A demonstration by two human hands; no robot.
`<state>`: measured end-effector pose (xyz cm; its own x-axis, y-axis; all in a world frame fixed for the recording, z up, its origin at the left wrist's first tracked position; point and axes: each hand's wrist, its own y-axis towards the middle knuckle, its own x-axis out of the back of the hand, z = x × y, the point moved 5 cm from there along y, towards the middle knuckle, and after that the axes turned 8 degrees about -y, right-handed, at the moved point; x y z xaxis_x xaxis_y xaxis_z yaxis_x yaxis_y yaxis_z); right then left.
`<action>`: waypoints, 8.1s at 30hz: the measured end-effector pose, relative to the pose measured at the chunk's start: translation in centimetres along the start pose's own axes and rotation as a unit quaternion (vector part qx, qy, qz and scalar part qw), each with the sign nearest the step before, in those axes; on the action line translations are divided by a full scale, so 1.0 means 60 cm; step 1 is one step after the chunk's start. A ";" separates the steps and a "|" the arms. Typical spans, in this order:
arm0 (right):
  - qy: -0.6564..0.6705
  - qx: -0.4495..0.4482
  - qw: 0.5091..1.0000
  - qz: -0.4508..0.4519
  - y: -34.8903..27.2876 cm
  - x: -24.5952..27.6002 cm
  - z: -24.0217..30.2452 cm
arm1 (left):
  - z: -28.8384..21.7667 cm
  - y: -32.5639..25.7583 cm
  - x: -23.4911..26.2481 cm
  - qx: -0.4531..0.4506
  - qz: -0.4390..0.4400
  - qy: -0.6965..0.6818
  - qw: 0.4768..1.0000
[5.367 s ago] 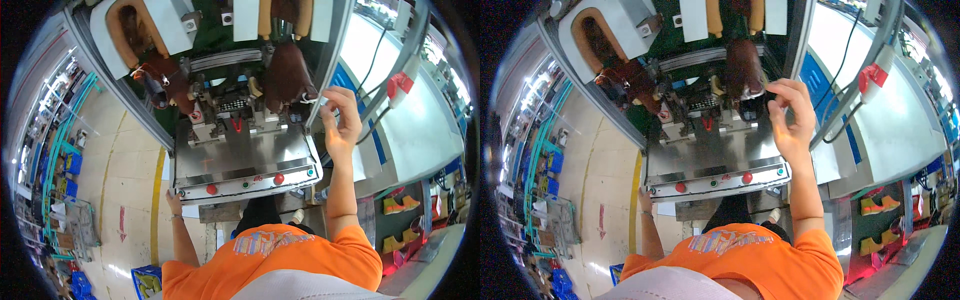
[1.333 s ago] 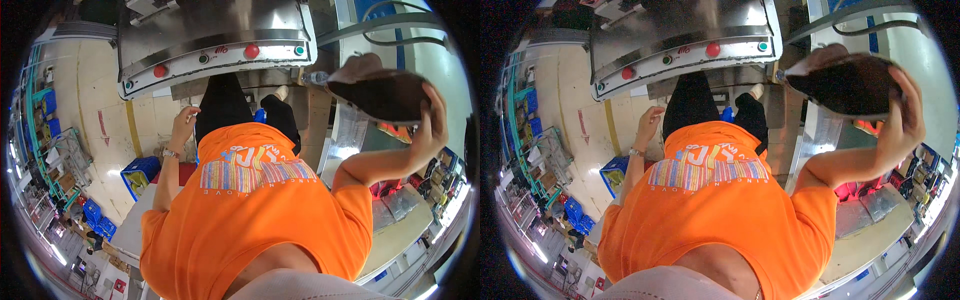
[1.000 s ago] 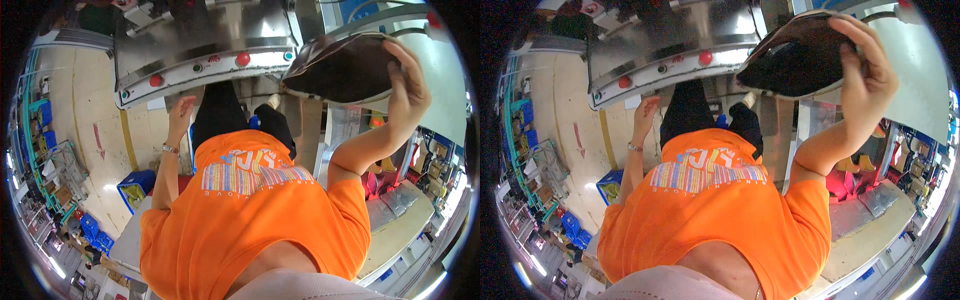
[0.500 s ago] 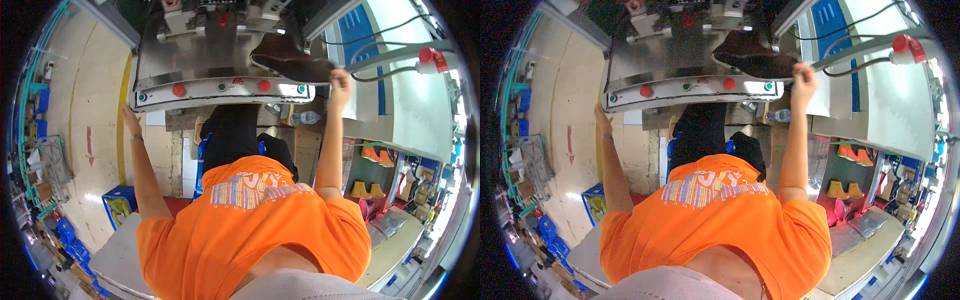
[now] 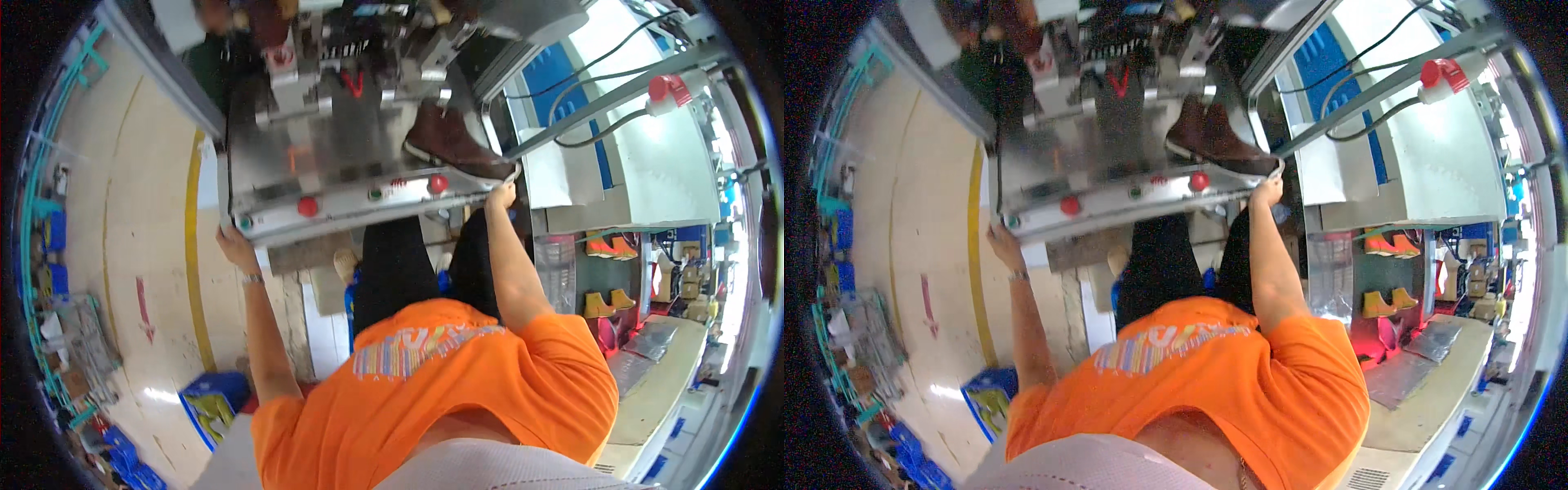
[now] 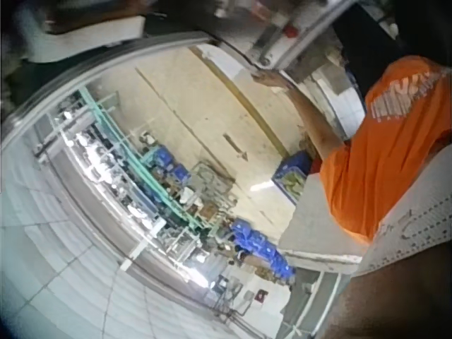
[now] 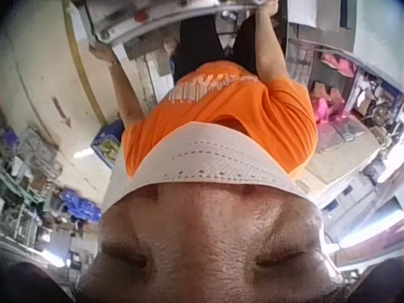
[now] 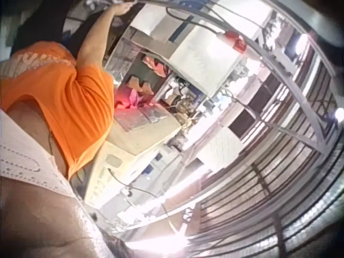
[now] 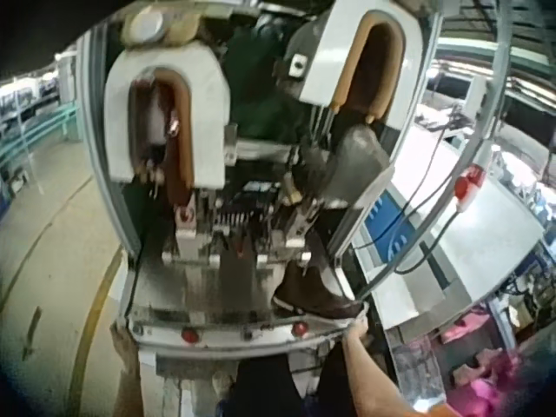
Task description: The person repeatedly places brown shoe uppers into a machine, presses a button to activate it, and removes the processed items. They handle the shoe parts one at a time, placing them on a nearby surface after each cycle.
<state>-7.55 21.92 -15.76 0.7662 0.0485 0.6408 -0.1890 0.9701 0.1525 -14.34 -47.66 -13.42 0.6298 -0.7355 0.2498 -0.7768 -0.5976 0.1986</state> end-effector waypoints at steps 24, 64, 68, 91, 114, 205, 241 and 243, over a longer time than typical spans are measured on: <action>-0.076 -0.089 0.993 0.024 -0.048 0.043 0.042 | -0.067 -0.014 -0.014 0.041 -0.047 0.110 0.992; 0.031 0.652 0.706 0.274 -0.249 0.395 0.381 | -0.430 -0.317 -0.420 0.552 0.415 -0.456 0.562; 0.285 0.422 0.644 0.570 -0.210 0.405 0.360 | -0.571 -0.302 -0.316 0.464 0.508 -0.458 0.563; 0.567 0.176 0.610 0.525 0.018 0.246 0.773 | -0.885 -0.087 -0.468 0.049 0.454 -0.439 0.774; 0.609 -0.109 0.450 0.644 -0.173 0.023 0.495 | -0.868 -0.358 -0.369 -0.563 0.250 0.086 0.783; -0.089 0.134 0.946 0.283 0.061 0.015 0.065 | -0.724 -0.089 -0.157 -0.312 0.133 -0.229 0.912; 0.292 0.727 0.621 0.021 -0.488 0.343 1.038 | 0.128 -0.495 0.137 0.325 0.521 0.211 0.760; 0.326 0.719 0.614 0.013 -0.487 0.334 1.038 | 0.129 -0.497 0.139 0.326 0.522 0.210 0.760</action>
<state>-24.90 -20.29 39.49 0.7463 0.5984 0.2914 -0.1945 -0.2225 0.9553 14.09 -38.45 -24.62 -0.4913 -0.8322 0.2570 -0.5998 0.1094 -0.7926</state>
